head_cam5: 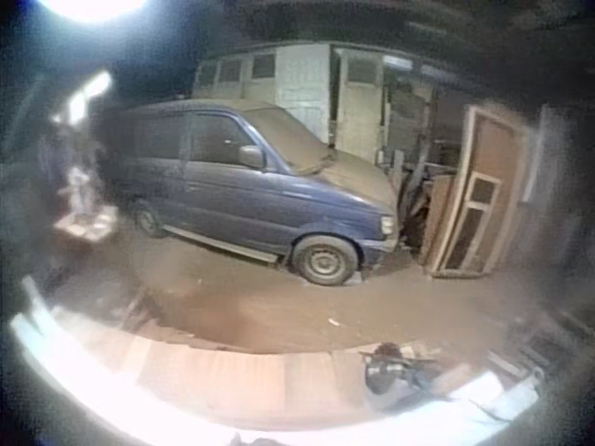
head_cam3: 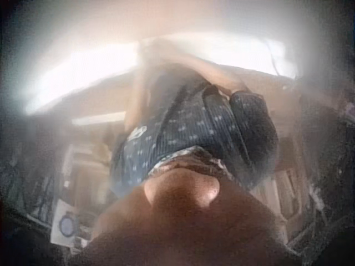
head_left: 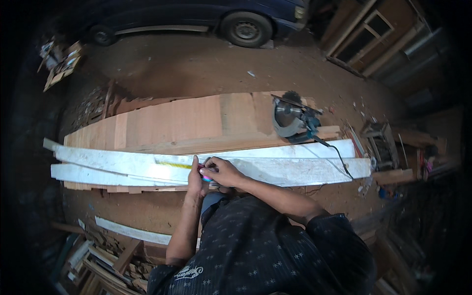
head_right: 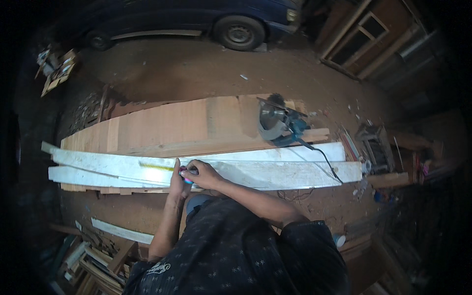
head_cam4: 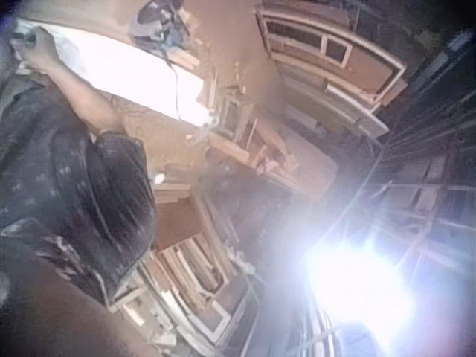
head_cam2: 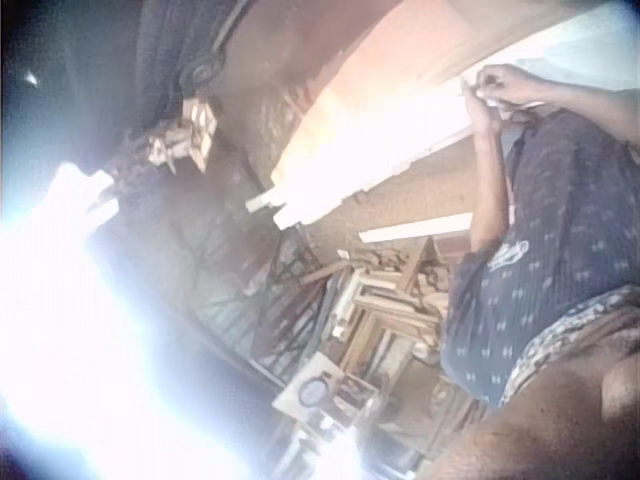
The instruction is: The person measures and marks long white wooden planks with a tape measure and pencil. They then use a circular saw to cut the planks into smaller sections. The person repeatedly measures, marks, and cuts the wood, stacking the finished pieces on a workbench.
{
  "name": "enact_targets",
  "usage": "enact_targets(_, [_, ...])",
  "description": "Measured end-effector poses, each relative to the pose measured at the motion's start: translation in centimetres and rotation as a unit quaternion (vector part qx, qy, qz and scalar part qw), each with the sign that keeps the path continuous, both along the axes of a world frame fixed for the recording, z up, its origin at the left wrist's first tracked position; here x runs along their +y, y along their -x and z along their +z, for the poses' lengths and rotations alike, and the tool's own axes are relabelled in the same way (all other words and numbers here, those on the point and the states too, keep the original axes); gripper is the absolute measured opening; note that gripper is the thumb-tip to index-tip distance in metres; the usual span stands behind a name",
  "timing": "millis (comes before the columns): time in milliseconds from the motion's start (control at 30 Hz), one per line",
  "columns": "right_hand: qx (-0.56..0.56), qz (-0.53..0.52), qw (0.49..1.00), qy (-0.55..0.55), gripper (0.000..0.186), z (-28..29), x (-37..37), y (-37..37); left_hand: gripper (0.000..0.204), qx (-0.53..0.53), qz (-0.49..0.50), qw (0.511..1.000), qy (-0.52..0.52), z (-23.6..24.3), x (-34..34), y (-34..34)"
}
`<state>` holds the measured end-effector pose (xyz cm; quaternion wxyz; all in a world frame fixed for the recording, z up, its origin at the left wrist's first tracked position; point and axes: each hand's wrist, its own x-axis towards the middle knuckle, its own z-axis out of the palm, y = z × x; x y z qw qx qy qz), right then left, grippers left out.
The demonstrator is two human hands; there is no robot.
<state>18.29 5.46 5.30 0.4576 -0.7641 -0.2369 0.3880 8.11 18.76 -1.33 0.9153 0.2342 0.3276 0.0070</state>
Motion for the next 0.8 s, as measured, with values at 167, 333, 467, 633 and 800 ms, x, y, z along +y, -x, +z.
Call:
enact_targets(167, [-0.219,0.035,0.972,0.082,0.037,-1.6,-9.7,-4.6,0.045,0.1,0.012,0.993,-0.054,2.2,-0.3,-1.9])
enact_targets(333, [-0.515,0.329,0.706,0.358,0.031,-3.7,-23.1,-13.1,0.035,0.109,-0.001,0.981,-0.158,0.6,0.0,-3.3])
enact_targets(467, [-0.563,0.309,0.644,0.415,0.039,-9.8,-25.0,-18.5,0.046,0.122,0.007,0.964,-0.234,1.5,-2.4,-6.6])
enact_targets(633, [-0.469,0.395,0.675,0.41,0.036,-8.1,-22.9,-23.0,0.046,0.138,-0.039,0.913,-0.381,-0.4,-4.0,-9.6])
enact_targets(800, [-0.452,0.25,0.784,0.344,0.028,3.6,-32.0,-27.0,0.048,0.2,-0.169,0.576,-0.774,-4.2,-5.0,-13.3])
